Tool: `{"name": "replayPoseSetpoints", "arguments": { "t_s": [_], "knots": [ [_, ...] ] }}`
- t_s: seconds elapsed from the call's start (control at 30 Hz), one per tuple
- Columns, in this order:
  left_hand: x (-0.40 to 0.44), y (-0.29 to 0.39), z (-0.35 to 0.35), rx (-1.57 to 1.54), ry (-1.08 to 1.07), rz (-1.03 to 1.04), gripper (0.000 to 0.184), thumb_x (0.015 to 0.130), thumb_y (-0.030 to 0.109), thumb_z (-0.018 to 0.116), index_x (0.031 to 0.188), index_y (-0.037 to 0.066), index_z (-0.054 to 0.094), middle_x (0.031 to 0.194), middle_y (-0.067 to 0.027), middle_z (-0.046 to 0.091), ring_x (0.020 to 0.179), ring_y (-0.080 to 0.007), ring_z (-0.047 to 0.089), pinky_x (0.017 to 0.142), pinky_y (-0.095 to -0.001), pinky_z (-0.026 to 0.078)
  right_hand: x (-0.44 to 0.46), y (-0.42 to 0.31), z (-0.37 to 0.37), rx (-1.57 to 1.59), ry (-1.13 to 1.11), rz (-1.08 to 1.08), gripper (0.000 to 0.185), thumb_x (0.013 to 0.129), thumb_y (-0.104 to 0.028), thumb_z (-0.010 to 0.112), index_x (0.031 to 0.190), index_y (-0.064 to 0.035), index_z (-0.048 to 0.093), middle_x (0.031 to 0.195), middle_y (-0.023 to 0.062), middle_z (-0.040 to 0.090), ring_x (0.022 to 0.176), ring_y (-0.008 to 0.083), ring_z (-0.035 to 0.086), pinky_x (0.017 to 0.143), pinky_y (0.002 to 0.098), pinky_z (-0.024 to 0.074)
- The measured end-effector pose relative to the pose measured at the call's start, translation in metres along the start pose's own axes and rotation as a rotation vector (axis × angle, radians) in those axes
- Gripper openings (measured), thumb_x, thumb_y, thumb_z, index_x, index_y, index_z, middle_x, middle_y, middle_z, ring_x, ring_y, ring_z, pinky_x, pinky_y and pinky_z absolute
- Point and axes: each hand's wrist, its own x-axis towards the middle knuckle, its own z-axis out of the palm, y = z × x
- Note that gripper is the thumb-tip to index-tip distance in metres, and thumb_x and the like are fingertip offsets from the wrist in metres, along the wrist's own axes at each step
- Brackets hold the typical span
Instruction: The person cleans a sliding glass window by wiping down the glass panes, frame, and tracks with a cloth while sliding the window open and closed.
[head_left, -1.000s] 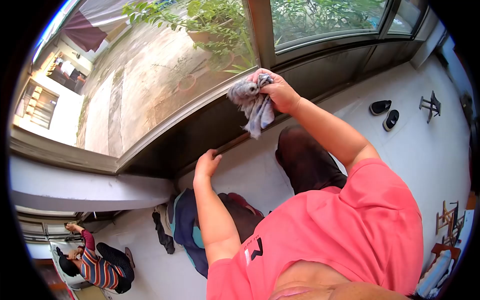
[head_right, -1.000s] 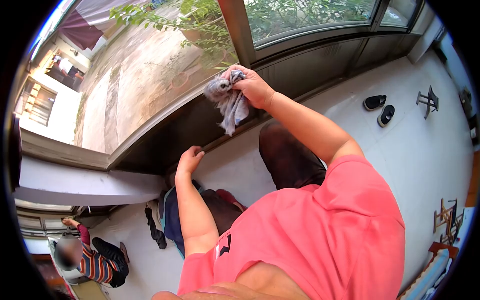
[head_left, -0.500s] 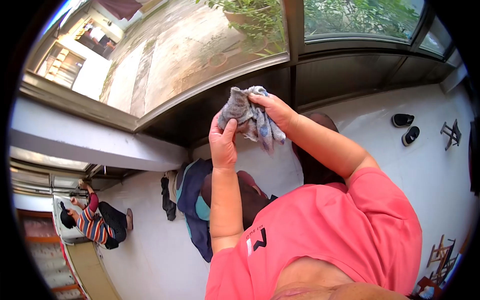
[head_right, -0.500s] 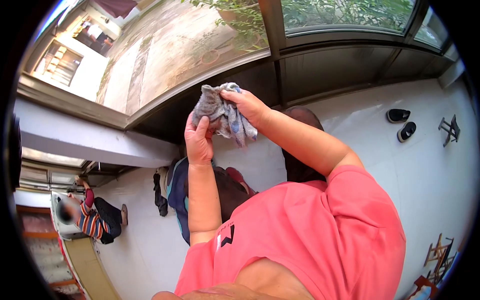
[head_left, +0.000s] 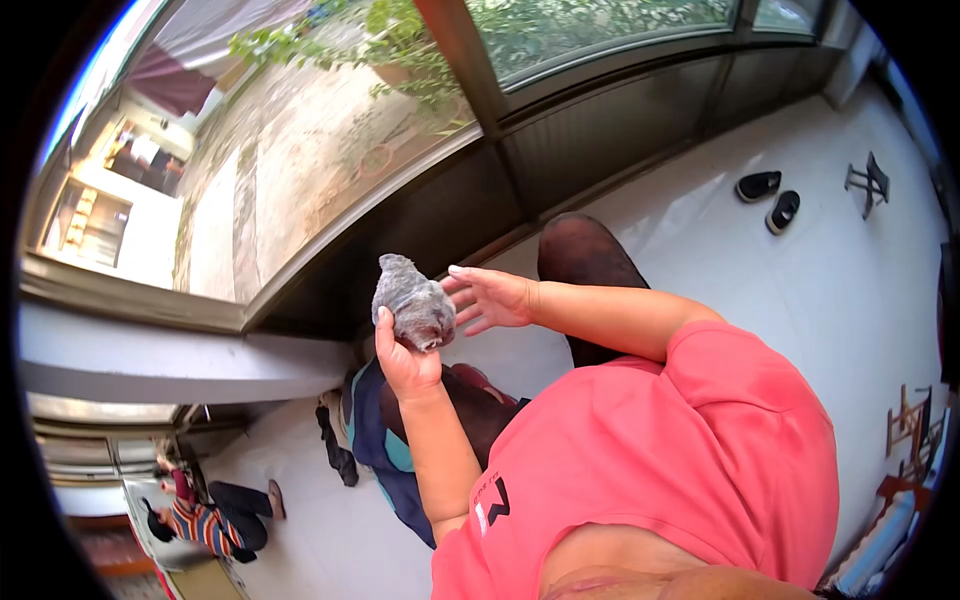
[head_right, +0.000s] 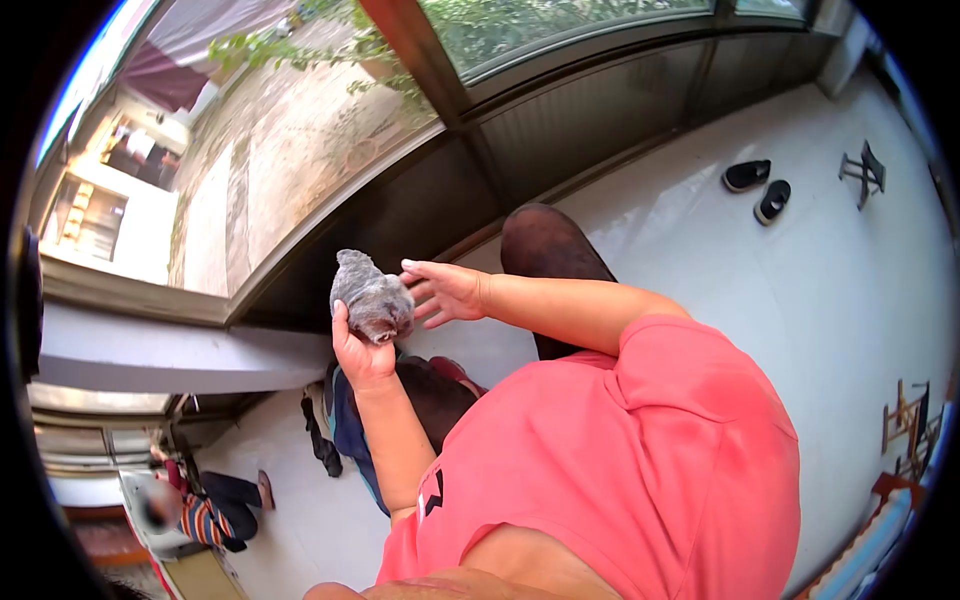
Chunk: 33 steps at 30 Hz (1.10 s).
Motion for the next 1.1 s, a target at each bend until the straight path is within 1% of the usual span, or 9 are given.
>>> {"name": "replayPoseSetpoints", "arguments": {
  "t_s": [0.1, 0.27, 0.37, 0.43, 0.7, 0.83, 0.93, 1.03, 1.1],
  "knots": [
    [0.003, -0.010, 0.014, 0.230, -0.106, -0.026, 0.036, 0.098, 0.017, 0.054, 0.128, -0.002, 0.053, 0.123, -0.0134, 0.062, 0.108, -0.0258, 0.062, 0.097, -0.0390, 0.049, -0.018, -0.015, 0.010, 0.060, -0.211, -0.107, 0.051, 0.094, -0.050, 0.056, 0.131, -0.0148, 0.050, 0.130, 0.0096, 0.057, 0.111, 0.0273, 0.059, 0.093, 0.0513, 0.0489],
    [0.013, -0.031, 0.019, 1.060, -0.077, 0.308, 0.025, 0.095, 0.017, 0.066, 0.112, -0.001, 0.064, 0.113, -0.0057, 0.059, 0.100, -0.0127, 0.056, 0.091, -0.0279, 0.045, -0.052, -0.036, 0.014, 0.100, 0.034, -0.287, 0.031, 0.092, -0.020, 0.066, 0.118, -0.0138, 0.051, 0.110, 0.0058, 0.060, 0.105, 0.0214, 0.061, 0.084, 0.0482, 0.0543],
    [0.021, -0.042, 0.038, 1.090, -0.176, 0.172, 0.030, 0.095, 0.022, 0.067, 0.115, 0.000, 0.062, 0.114, -0.0047, 0.058, 0.100, -0.0124, 0.056, 0.091, -0.0271, 0.045, -0.061, -0.046, -0.007, 0.131, 0.045, -0.358, 0.033, 0.092, -0.020, 0.065, 0.121, -0.0146, 0.051, 0.116, 0.0037, 0.060, 0.109, 0.0210, 0.061, 0.089, 0.0487, 0.0523],
    [0.026, -0.053, 0.051, 1.046, -0.277, 0.131, 0.036, 0.097, 0.021, 0.064, 0.126, 0.000, 0.057, 0.109, -0.0014, 0.061, 0.100, -0.0096, 0.055, 0.093, -0.0242, 0.043, -0.060, -0.059, -0.036, 0.179, 0.083, -0.524, 0.028, 0.091, -0.014, 0.064, 0.116, -0.0137, 0.051, 0.106, 0.0042, 0.063, 0.099, 0.0212, 0.065, 0.078, 0.0465, 0.0566],
    [0.078, -0.086, 0.042, 1.276, -0.292, 0.101, 0.029, 0.093, 0.015, 0.068, 0.119, 0.003, 0.064, 0.111, -0.0054, 0.060, 0.100, -0.0141, 0.060, 0.090, -0.0274, 0.050, -0.110, -0.196, -0.152, 0.091, 0.722, -1.295, 0.028, 0.087, -0.003, 0.060, 0.113, -0.0049, 0.050, 0.102, 0.0066, 0.062, 0.089, 0.0172, 0.065, 0.076, 0.0339, 0.0568],
    [0.112, -0.096, 0.041, 1.283, -0.249, 0.112, 0.027, 0.094, 0.012, 0.065, 0.119, 0.002, 0.063, 0.110, -0.0056, 0.061, 0.099, -0.0133, 0.060, 0.090, -0.0266, 0.049, -0.108, -0.265, -0.201, -0.152, 1.088, -1.675, 0.030, 0.090, -0.007, 0.065, 0.115, -0.0081, 0.050, 0.108, 0.0038, 0.060, 0.095, 0.0126, 0.058, 0.084, 0.0296, 0.0508],
    [0.143, -0.106, 0.042, 1.190, -0.218, 0.163, 0.026, 0.095, 0.011, 0.063, 0.119, 0.001, 0.062, 0.107, -0.0034, 0.063, 0.097, -0.0109, 0.059, 0.089, -0.0254, 0.048, -0.081, -0.292, -0.224, -0.563, 1.490, -1.667, 0.026, 0.089, -0.008, 0.067, 0.110, -0.0080, 0.052, 0.105, 0.0031, 0.059, 0.093, 0.0131, 0.056, 0.083, 0.0306, 0.0484],
    [0.163, -0.121, 0.042, 1.002, -0.121, 0.041, 0.025, 0.096, 0.012, 0.062, 0.118, 0.001, 0.062, 0.105, -0.0024, 0.063, 0.094, -0.0101, 0.059, 0.086, -0.0251, 0.048, -0.030, -0.270, -0.196, -1.049, 1.560, -1.638, 0.028, 0.080, -0.009, 0.075, 0.100, -0.0067, 0.056, 0.094, 0.0117, 0.057, 0.086, 0.0255, 0.055, 0.078, 0.0360, 0.0464],
    [0.166, -0.125, 0.053, 1.004, -0.091, -0.018, 0.024, 0.096, 0.012, 0.061, 0.118, 0.001, 0.063, 0.103, -0.0017, 0.064, 0.092, -0.0096, 0.059, 0.082, -0.0240, 0.048, -0.009, -0.239, -0.173, -1.230, 1.193, -1.677, 0.022, 0.075, -0.005, 0.071, 0.091, -0.0090, 0.057, 0.099, 0.0152, 0.057, 0.095, 0.0366, 0.055, 0.085, 0.0418, 0.0437]
  ]
}}
